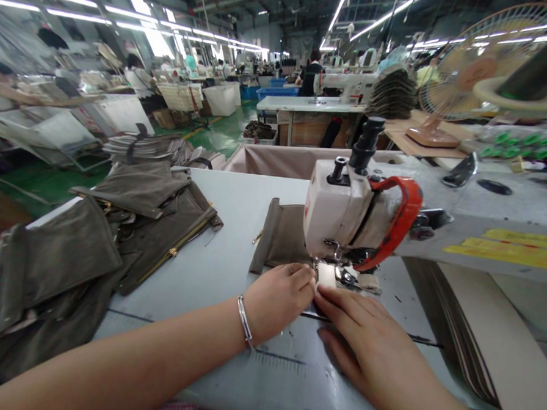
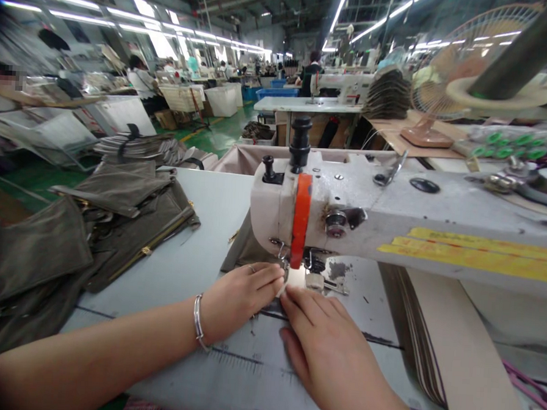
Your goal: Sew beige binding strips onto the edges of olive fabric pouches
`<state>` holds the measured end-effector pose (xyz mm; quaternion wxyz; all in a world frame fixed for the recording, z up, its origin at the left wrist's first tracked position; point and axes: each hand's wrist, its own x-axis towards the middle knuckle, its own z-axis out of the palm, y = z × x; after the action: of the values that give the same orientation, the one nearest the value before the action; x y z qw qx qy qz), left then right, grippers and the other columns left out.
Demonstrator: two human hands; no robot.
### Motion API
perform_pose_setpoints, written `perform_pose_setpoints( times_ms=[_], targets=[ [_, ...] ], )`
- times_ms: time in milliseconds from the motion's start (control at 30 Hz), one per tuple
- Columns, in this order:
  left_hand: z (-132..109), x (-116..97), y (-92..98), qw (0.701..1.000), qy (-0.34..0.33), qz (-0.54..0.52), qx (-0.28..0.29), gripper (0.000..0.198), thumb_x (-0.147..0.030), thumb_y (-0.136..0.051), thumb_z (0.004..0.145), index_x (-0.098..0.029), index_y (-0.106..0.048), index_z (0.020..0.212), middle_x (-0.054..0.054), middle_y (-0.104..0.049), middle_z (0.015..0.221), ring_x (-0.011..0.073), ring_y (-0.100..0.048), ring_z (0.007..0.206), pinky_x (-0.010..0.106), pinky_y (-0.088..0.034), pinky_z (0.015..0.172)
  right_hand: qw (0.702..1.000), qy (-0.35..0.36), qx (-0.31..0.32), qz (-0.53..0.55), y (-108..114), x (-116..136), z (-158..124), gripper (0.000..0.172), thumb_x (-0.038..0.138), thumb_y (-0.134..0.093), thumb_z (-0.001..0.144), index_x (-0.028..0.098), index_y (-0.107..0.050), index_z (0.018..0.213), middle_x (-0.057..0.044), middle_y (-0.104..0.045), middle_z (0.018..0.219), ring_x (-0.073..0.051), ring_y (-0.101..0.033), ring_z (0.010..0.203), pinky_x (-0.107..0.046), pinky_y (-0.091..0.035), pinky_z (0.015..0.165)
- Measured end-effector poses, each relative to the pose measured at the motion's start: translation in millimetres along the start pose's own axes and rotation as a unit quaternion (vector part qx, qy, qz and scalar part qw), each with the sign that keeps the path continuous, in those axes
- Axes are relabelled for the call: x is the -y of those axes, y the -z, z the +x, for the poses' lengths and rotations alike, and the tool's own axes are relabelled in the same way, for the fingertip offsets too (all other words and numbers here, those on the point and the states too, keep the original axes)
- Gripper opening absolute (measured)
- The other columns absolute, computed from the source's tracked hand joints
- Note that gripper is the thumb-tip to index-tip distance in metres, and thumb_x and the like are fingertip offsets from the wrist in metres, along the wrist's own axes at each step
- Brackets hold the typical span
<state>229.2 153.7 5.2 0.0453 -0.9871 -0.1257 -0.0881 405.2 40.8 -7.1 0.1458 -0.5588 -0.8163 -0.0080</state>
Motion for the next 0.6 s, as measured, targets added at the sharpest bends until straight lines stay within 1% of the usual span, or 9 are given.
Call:
perform_pose_setpoints(
  times_ms=[100,167,300,400,600],
  targets=[
    [2.5,3.3,-0.9,1.000,0.010,-0.010,0.005,0.019,-0.017,-0.048,0.094,-0.006,-0.059,0.105,0.012,-0.060,0.105,0.0227,-0.057,0.104,0.035,-0.051,0.092,1.000,-0.001,0.001,-0.012,-2.0,-5.1,4.0,0.044,0.030,-0.048,0.091,0.019,-0.046,0.133,-0.006,-0.051,0.133,-0.023,-0.050,0.114,-0.045,-0.045,0.096],
    [3.6,5.3,-1.6,1.000,0.017,-0.013,0.001,0.019,-0.016,-0.048,0.094,-0.005,-0.058,0.106,0.013,-0.059,0.107,0.0227,-0.056,0.106,0.035,-0.049,0.095,1.000,-0.002,0.001,-0.017,-4.0,-8.1,6.5,0.045,0.031,-0.048,0.091,0.019,-0.046,0.134,-0.006,-0.050,0.135,-0.023,-0.050,0.115,-0.044,-0.045,0.096],
    [5.7,8.3,-2.3,0.999,0.032,-0.027,-0.014,0.020,-0.014,-0.044,0.094,-0.008,-0.056,0.110,0.011,-0.059,0.111,0.0204,-0.054,0.110,0.032,-0.045,0.101,0.999,-0.015,0.005,-0.028,-6.8,-11.6,10.4,0.049,0.033,-0.045,0.092,0.019,-0.042,0.138,-0.006,-0.047,0.139,-0.024,-0.049,0.116,-0.045,-0.045,0.094],
    [7.6,9.9,-2.3,0.998,0.046,-0.051,-0.004,0.018,-0.013,-0.044,0.094,-0.011,-0.056,0.108,0.009,-0.059,0.109,0.0177,-0.055,0.108,0.030,-0.044,0.102,0.999,-0.024,0.004,-0.029,-8.5,-12.0,11.7,0.050,0.035,-0.044,0.092,0.020,-0.040,0.139,-0.005,-0.044,0.142,-0.024,-0.049,0.117,-0.045,-0.044,0.094],
    [9.7,12.8,-5.2,0.994,0.068,-0.081,0.009,0.019,-0.011,-0.047,0.092,-0.012,-0.056,0.108,0.008,-0.058,0.110,0.0183,-0.055,0.107,0.031,-0.045,0.101,0.999,-0.033,0.004,-0.023,-10.9,-9.6,13.0,0.051,0.035,-0.044,0.091,0.019,-0.040,0.140,-0.005,-0.044,0.143,-0.024,-0.048,0.118,-0.045,-0.042,0.095]
  ],
)
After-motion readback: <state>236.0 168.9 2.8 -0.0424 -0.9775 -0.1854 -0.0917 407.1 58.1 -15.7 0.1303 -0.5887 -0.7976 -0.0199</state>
